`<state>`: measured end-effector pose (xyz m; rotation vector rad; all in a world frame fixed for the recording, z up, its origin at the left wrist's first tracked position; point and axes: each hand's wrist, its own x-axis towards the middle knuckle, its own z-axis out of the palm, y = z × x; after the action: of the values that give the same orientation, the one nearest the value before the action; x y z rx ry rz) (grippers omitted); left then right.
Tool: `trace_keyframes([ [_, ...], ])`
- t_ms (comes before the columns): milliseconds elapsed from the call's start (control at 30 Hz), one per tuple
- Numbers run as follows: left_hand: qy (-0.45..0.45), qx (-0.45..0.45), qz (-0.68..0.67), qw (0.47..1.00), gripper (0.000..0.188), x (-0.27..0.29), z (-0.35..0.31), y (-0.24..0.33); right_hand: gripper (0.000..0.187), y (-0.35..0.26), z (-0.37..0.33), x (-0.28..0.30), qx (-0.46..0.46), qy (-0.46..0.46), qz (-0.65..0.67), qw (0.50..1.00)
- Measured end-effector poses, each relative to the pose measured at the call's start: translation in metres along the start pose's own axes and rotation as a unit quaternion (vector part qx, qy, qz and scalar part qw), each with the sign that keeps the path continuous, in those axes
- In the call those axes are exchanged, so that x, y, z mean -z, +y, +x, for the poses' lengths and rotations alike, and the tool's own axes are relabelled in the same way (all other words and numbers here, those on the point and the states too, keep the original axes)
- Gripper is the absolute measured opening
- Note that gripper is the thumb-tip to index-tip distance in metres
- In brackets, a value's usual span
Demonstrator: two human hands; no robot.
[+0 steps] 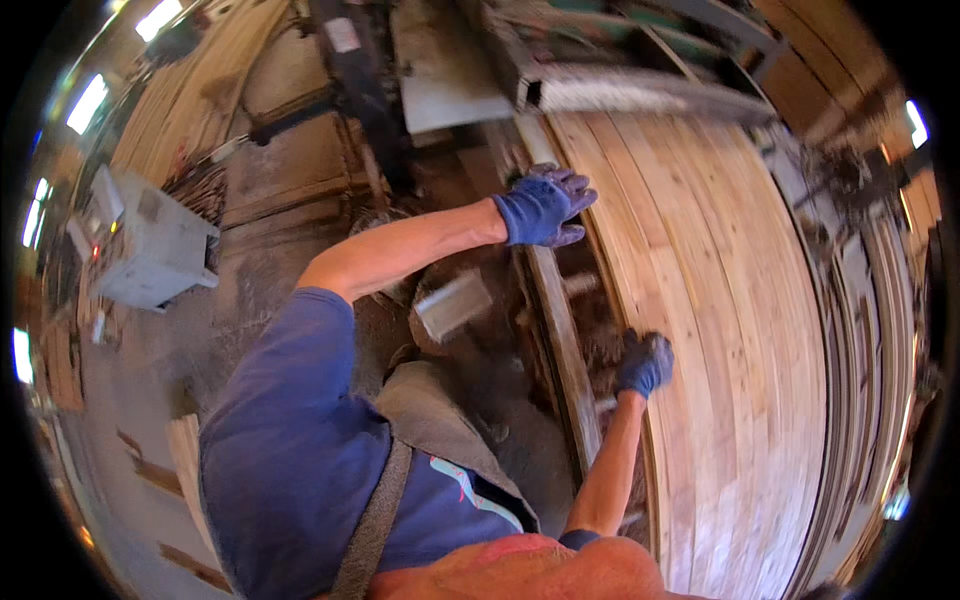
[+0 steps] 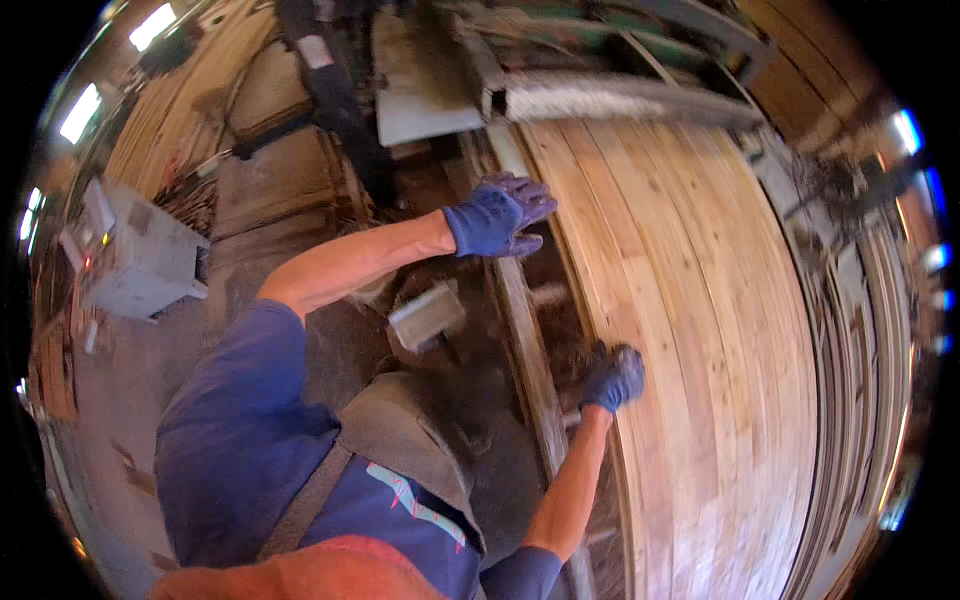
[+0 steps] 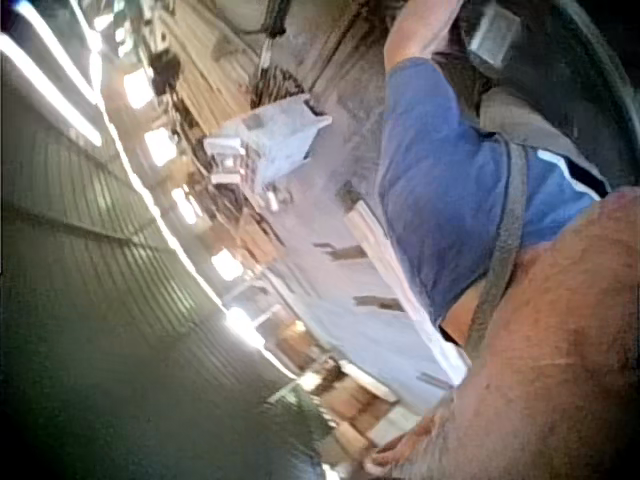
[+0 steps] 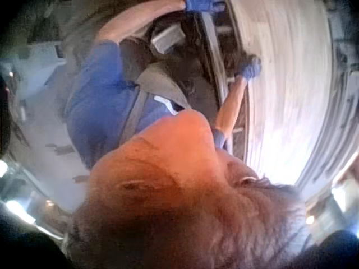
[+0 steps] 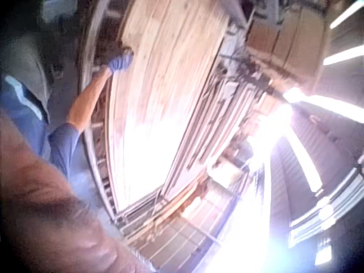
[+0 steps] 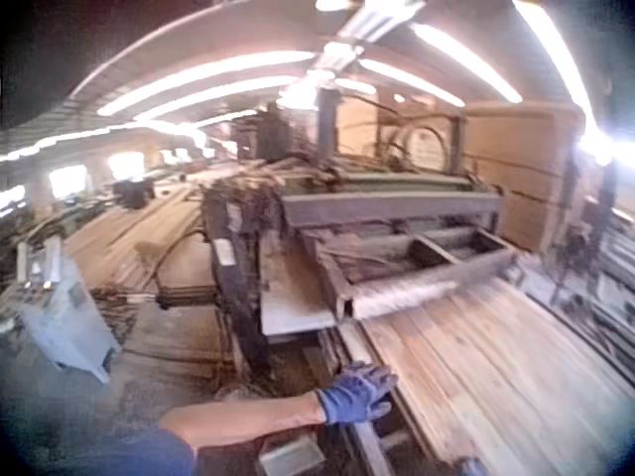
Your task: The person installs wooden planks onto a curved wooden structure. They lift and position planks, apply a white substance from a bucket using a brush, and press the planks into place. The person handles the planks one at a time, ensuring they fit the curved framework.
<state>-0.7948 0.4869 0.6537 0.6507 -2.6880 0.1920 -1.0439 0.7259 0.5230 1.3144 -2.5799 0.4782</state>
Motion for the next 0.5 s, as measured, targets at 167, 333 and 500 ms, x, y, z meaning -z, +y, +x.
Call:
trace_keyframes([
  [167, 0.154, 0.031, 0.193, 0.969, 0.06, 0.116, -0.02, -0.142, 0.041, -0.011, 0.001, -0.015, -0.03, -0.025, -0.023, 0.999],
  [333, 0.19, 0.149, 0.2, 0.95, 0.035, 0.285, -0.007, -0.308, 0.032, -0.059, 0.006, -0.006, -0.02, 0.036, -0.034, 0.999],
  [500, 0.21, 0.066, 0.244, 0.944, 0.042, 0.313, 0.005, -0.405, 0.028, -0.056, -0.018, 0.026, -0.104, -0.001, -0.079, 0.991],
])
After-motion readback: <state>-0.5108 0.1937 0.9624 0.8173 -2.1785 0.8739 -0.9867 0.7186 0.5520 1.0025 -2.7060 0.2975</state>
